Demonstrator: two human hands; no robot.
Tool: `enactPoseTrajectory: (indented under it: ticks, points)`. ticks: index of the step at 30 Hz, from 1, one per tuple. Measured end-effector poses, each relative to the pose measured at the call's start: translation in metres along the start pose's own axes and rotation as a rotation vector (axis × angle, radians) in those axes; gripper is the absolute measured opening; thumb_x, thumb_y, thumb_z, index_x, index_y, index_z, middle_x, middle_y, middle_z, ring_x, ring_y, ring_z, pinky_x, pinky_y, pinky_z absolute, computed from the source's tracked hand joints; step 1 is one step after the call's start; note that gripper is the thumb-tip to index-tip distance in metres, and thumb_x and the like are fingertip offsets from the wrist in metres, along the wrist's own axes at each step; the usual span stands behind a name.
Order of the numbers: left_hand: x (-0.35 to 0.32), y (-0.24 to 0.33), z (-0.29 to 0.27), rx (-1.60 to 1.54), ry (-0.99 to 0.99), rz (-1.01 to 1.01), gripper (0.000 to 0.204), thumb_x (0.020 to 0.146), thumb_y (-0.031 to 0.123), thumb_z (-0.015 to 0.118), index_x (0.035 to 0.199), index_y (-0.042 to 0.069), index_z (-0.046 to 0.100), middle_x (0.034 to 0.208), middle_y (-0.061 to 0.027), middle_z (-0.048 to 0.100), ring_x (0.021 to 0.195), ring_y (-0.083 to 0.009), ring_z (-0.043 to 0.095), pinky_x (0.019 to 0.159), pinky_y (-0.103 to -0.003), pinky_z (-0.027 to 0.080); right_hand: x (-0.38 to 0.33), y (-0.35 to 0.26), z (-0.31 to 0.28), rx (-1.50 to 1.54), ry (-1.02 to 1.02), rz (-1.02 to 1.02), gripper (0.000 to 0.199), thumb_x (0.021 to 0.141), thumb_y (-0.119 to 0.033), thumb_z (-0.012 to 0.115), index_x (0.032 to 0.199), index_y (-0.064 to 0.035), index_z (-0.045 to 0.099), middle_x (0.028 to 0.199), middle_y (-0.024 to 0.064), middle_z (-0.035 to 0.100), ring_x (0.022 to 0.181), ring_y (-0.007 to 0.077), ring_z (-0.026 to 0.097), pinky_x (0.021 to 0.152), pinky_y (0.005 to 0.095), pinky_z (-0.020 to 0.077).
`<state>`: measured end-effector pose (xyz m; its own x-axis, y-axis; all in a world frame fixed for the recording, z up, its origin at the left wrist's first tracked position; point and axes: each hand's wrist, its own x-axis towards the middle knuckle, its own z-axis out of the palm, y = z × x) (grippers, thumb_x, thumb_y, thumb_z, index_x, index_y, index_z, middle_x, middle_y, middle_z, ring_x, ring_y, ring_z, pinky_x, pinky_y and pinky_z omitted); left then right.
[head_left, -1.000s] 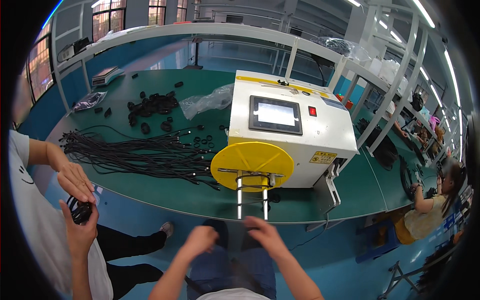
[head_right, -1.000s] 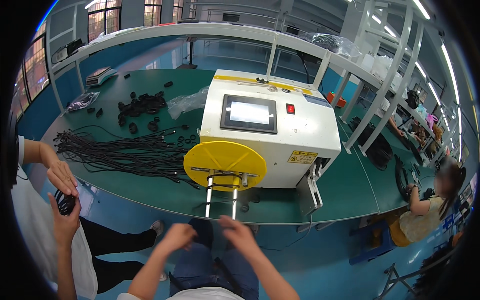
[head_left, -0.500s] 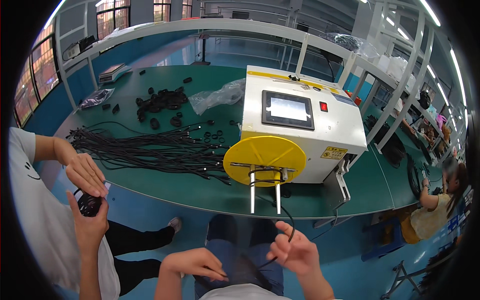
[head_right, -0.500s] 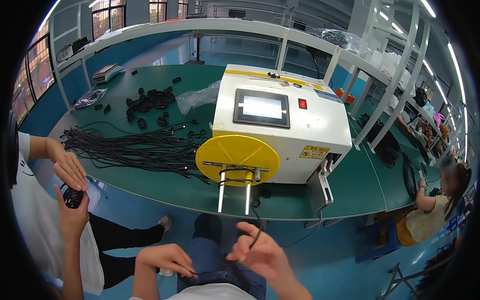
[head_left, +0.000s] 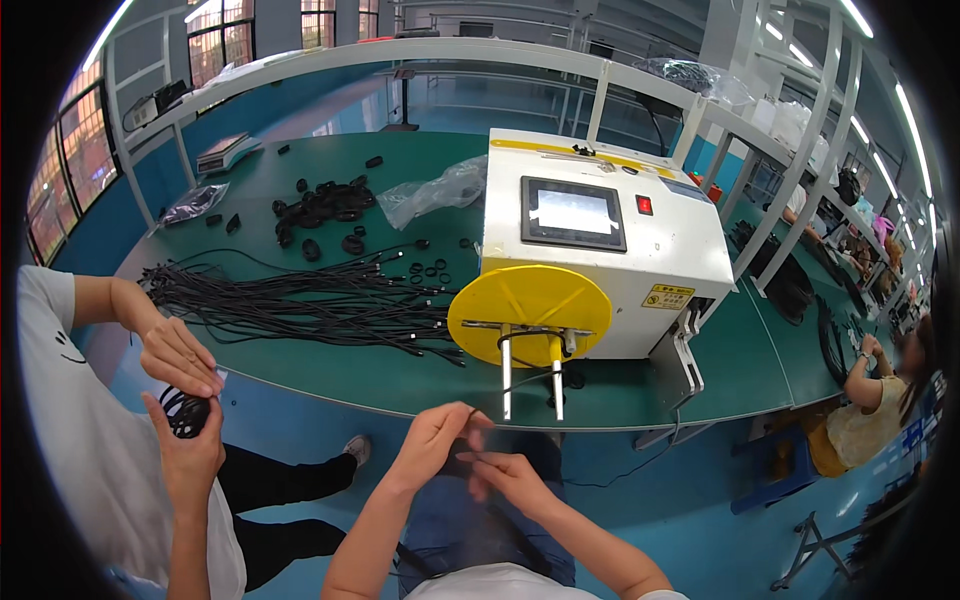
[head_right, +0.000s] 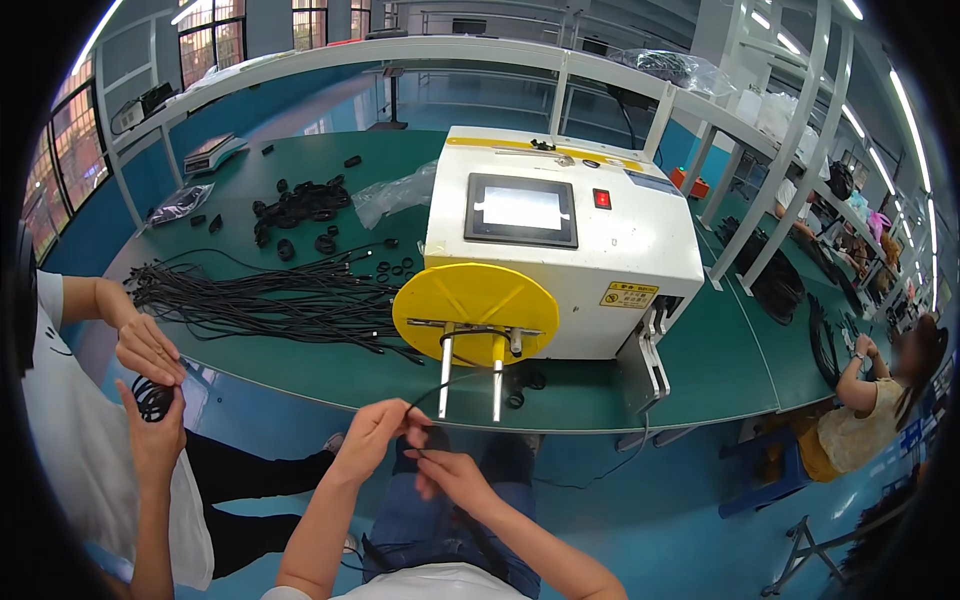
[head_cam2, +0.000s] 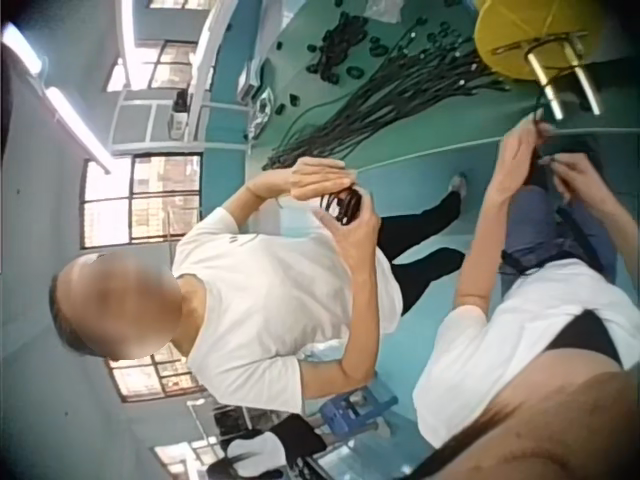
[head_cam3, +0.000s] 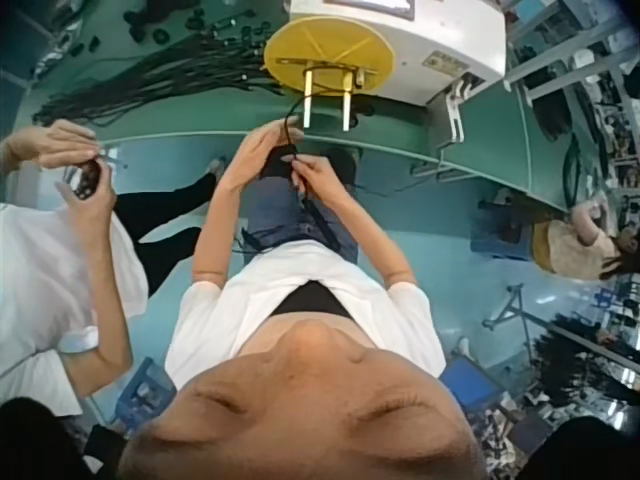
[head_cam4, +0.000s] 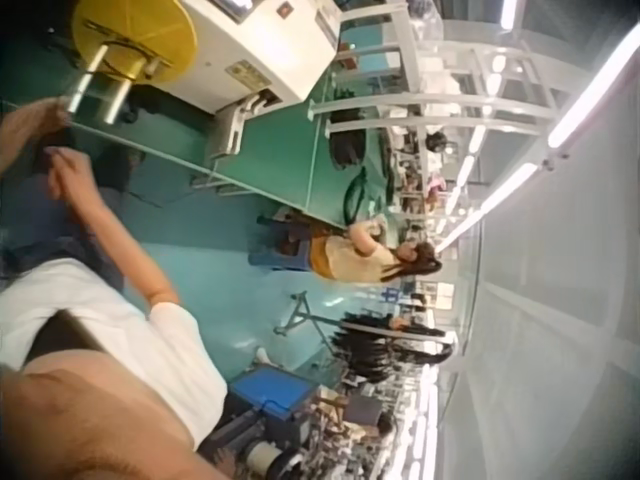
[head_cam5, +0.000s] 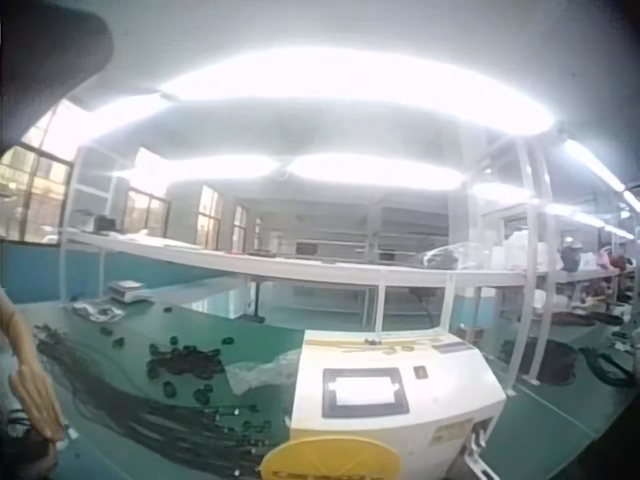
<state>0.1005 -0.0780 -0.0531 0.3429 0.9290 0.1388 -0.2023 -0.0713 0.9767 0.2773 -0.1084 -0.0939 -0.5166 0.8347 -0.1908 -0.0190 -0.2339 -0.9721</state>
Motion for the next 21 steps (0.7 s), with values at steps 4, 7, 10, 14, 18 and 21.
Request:
enactPoseTrajectory:
  ticks: [4,7,10,14,18,21]
  points:
    - [-0.005,0.046,0.016,0.193,-0.134,0.054,0.02,0.09,0.016,0.052,0.091,0.0,0.062,0.082,-0.0077,0.064,0.074,-0.0169,0.061,0.067,-0.031,0.047,-0.017,-0.027,-0.007,0.026,-0.033,-0.09,0.041,0.089,-0.011,0.053,0.129,-0.0024,0.046,0.109,0.0126,0.059,0.104,0.0165,0.055,0.089,0.0288,0.0435]
    - [-0.014,0.059,0.042,0.511,-0.344,0.208,0.022,0.088,0.018,0.053,0.076,0.002,0.063,0.071,-0.0072,0.063,0.065,-0.0179,0.06,0.06,-0.031,0.046,-0.047,-0.06,-0.027,0.324,-0.188,-0.099,0.045,0.087,-0.012,0.056,0.13,-0.0023,0.043,0.119,0.016,0.054,0.115,0.0202,0.05,0.096,0.0329,0.04]
    - [-0.018,0.036,0.054,0.676,-0.546,0.044,0.02,0.086,0.023,0.054,0.082,0.005,0.062,0.072,-0.0125,0.06,0.068,-0.0275,0.059,0.058,-0.037,0.044,-0.052,-0.057,-0.035,0.605,-0.249,-0.139,0.042,0.088,-0.014,0.056,0.126,-0.0003,0.045,0.114,0.0163,0.055,0.112,0.0217,0.051,0.094,0.0345,0.0412]
    - [-0.005,0.011,0.045,0.838,-0.62,-0.255,0.023,0.084,0.027,0.056,0.08,0.004,0.061,0.072,-0.0119,0.061,0.072,-0.0246,0.062,0.062,-0.036,0.046,-0.034,-0.019,-0.06,0.668,-0.013,-0.113,0.033,0.09,-0.017,0.054,0.115,0.0029,0.051,0.095,0.0127,0.059,0.096,0.0198,0.057,0.085,0.0327,0.046]
    - [-0.007,-0.023,-0.005,0.904,-0.364,-0.294,0.023,0.083,0.021,0.061,0.095,0.003,0.065,0.083,-0.0124,0.065,0.079,-0.0216,0.064,0.068,-0.031,0.049,0.015,0.007,-0.05,0.455,0.243,-0.019,0.026,0.092,-0.019,0.051,0.103,0.0028,0.058,0.072,0.0064,0.059,0.069,0.0154,0.06,0.068,0.0282,0.0498]
    - [-0.001,-0.017,-0.016,0.845,0.031,0.001,0.027,0.088,0.019,0.054,0.106,0.0,0.06,0.093,-0.0126,0.064,0.084,-0.0227,0.064,0.072,-0.031,0.049,0.044,0.016,-0.022,0.335,0.203,0.038,0.025,0.092,-0.02,0.05,0.101,0.0015,0.06,0.071,0.0056,0.06,0.064,0.0148,0.061,0.065,0.0265,0.0503]
